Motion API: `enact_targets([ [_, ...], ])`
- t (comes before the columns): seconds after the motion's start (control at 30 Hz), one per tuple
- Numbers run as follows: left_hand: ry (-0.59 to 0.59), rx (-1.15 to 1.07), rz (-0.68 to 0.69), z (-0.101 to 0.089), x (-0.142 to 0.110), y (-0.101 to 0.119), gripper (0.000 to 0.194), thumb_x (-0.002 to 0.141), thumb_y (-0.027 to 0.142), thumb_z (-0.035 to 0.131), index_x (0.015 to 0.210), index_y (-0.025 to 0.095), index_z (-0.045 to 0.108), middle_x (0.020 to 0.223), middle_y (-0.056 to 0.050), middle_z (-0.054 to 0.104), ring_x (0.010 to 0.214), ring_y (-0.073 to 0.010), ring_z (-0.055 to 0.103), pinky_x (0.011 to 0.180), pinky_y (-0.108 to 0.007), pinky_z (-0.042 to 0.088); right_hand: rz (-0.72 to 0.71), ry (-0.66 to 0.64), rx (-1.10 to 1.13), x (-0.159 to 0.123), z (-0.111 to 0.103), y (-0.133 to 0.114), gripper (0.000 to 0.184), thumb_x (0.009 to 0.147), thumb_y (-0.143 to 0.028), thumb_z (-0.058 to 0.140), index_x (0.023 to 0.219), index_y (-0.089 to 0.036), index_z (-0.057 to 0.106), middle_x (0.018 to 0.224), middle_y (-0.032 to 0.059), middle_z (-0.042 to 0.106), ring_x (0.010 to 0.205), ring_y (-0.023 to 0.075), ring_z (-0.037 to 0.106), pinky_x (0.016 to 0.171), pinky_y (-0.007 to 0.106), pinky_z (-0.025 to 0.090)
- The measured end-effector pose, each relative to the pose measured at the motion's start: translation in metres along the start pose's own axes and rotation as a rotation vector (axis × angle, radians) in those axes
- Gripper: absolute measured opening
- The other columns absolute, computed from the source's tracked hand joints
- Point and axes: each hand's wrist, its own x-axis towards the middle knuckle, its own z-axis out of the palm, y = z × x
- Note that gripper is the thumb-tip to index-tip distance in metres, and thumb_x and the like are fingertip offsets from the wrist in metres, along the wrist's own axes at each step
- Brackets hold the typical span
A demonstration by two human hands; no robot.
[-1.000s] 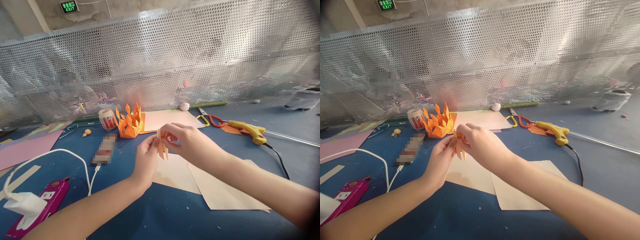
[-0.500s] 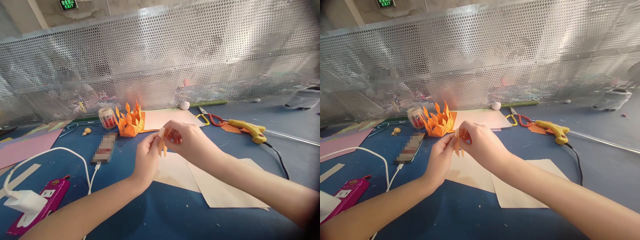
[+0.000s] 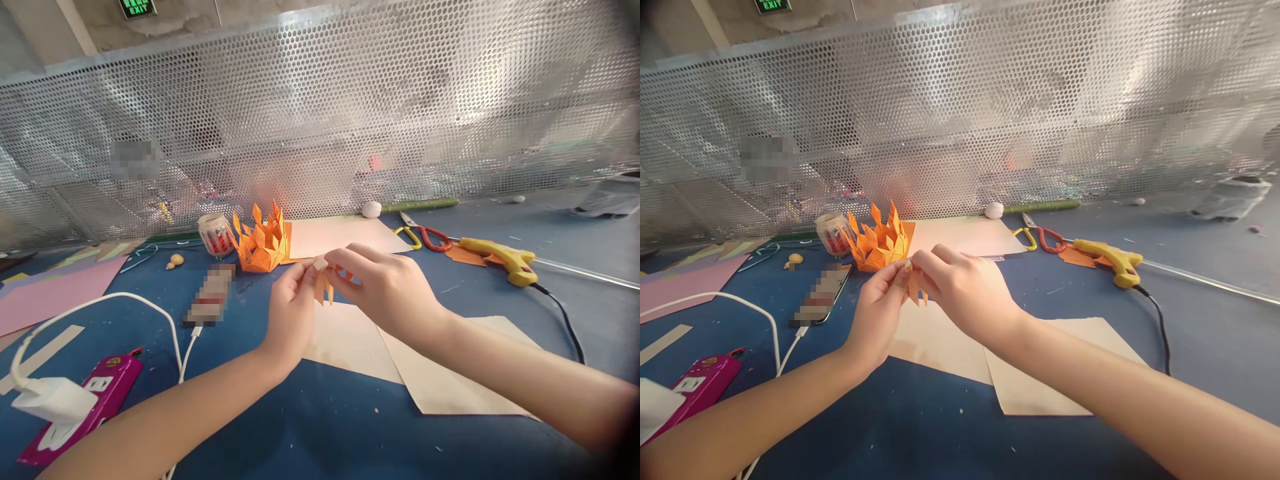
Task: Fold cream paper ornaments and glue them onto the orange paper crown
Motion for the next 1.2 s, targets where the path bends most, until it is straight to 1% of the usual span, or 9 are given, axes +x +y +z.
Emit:
enact_targets([
  [0.17, -0.054, -0.117, 0.018, 0.0, 0.006, 0.003, 0.021, 0.092, 0.038, 0.069, 0.1, 0.022, 0.079, 0.105, -0.007, 0.079, 0.115, -0.0244, 0.069, 0.102, -0.036, 0.052, -0.21, 0.113, -0.01, -0.001, 0.008, 0.011, 0.02, 0.103, -0.011, 0.05, 0.099, -0.019, 0.068, 0.082, 0.0036, 0.071, 0.067, 0.0129, 0.063, 0.061, 0.023, 0.05],
  [0.37, -0.027, -0.157, 0.023, -0.005, 0.009, 0.001, 0.02, 0.093, 0.035, 0.069, 0.103, 0.021, 0.081, 0.114, -0.008, 0.079, 0.115, -0.0243, 0.068, 0.103, -0.037, 0.05, -0.233, 0.087, -0.019, -0.002, 0.007, 0.006, 0.021, 0.101, -0.004, 0.048, 0.101, -0.015, 0.067, 0.089, 0.0085, 0.072, 0.076, 0.0165, 0.068, 0.066, 0.027, 0.057],
  [0.53, -0.034, -0.166, 0.03, -0.007, 0.012, 0.002, 0.027, 0.09, 0.034, 0.074, 0.114, 0.023, 0.08, 0.116, -0.007, 0.077, 0.11, -0.0222, 0.066, 0.093, -0.033, 0.05, -0.161, 0.058, -0.015, -0.001, 0.006, -0.002, 0.025, 0.1, -0.002, 0.047, 0.101, -0.014, 0.068, 0.094, 0.0114, 0.072, 0.079, 0.0183, 0.068, 0.067, 0.029, 0.058],
  [0.73, -0.065, -0.163, 0.02, -0.008, 0.015, 0.005, 0.034, 0.084, 0.037, 0.081, 0.116, 0.025, 0.081, 0.096, -0.003, 0.074, 0.08, -0.0141, 0.057, 0.073, -0.027, 0.046, -0.021, -0.037, 0.068, -0.001, 0.0, -0.013, 0.028, 0.103, -0.008, 0.042, 0.106, -0.014, 0.069, 0.099, 0.0121, 0.07, 0.074, 0.0166, 0.066, 0.067, 0.03, 0.059],
  [0.87, -0.089, -0.139, 0.031, -0.006, 0.013, 0.006, 0.035, 0.08, 0.045, 0.086, 0.108, 0.025, 0.084, 0.089, -0.002, 0.073, 0.088, -0.0157, 0.06, 0.081, -0.026, 0.048, 0.059, -0.08, 0.107, 0.001, -0.007, -0.015, 0.028, 0.103, -0.012, 0.042, 0.1, -0.015, 0.07, 0.097, 0.0124, 0.07, 0.068, 0.0165, 0.064, 0.064, 0.032, 0.057],
  [0.97, -0.104, -0.099, 0.029, -0.005, 0.009, 0.006, 0.037, 0.08, 0.048, 0.086, 0.107, 0.024, 0.083, 0.078, 0.0, 0.071, 0.076, -0.0147, 0.058, 0.077, -0.027, 0.049, 0.137, -0.106, 0.145, 0.007, -0.016, -0.011, 0.021, 0.101, -0.017, 0.049, 0.092, -0.018, 0.068, 0.091, 0.0083, 0.07, 0.068, 0.0165, 0.065, 0.062, 0.03, 0.055],
  [1.03, -0.108, -0.065, 0.0, -0.006, 0.007, 0.005, 0.045, 0.079, 0.046, 0.087, 0.117, 0.022, 0.08, 0.074, 0.0, 0.072, 0.069, -0.0146, 0.058, 0.069, -0.028, 0.049, 0.187, -0.131, 0.163, 0.011, -0.021, -0.007, 0.016, 0.096, -0.018, 0.056, 0.085, -0.019, 0.067, 0.085, 0.0051, 0.069, 0.064, 0.0147, 0.063, 0.059, 0.028, 0.053],
  [1.13, -0.098, -0.018, -0.053, -0.007, 0.006, 0.002, 0.058, 0.078, 0.04, 0.088, 0.13, 0.02, 0.074, 0.078, -0.003, 0.078, 0.068, -0.0167, 0.062, 0.062, -0.028, 0.047, 0.236, -0.176, 0.171, 0.016, -0.025, 0.0, 0.014, 0.089, -0.017, 0.064, 0.076, -0.02, 0.067, 0.08, 0.0032, 0.065, 0.058, 0.0123, 0.058, 0.051, 0.026, 0.047],
  [1.2, -0.098, 0.006, -0.068, -0.008, 0.007, 0.0, 0.048, 0.077, 0.039, 0.088, 0.119, 0.02, 0.078, 0.086, -0.007, 0.081, 0.075, -0.0193, 0.068, 0.063, -0.028, 0.049, 0.252, -0.201, 0.167, 0.017, -0.025, 0.002, 0.013, 0.085, -0.017, 0.066, 0.073, -0.02, 0.07, 0.078, 0.0026, 0.062, 0.055, 0.0116, 0.054, 0.048, 0.026, 0.044],
])
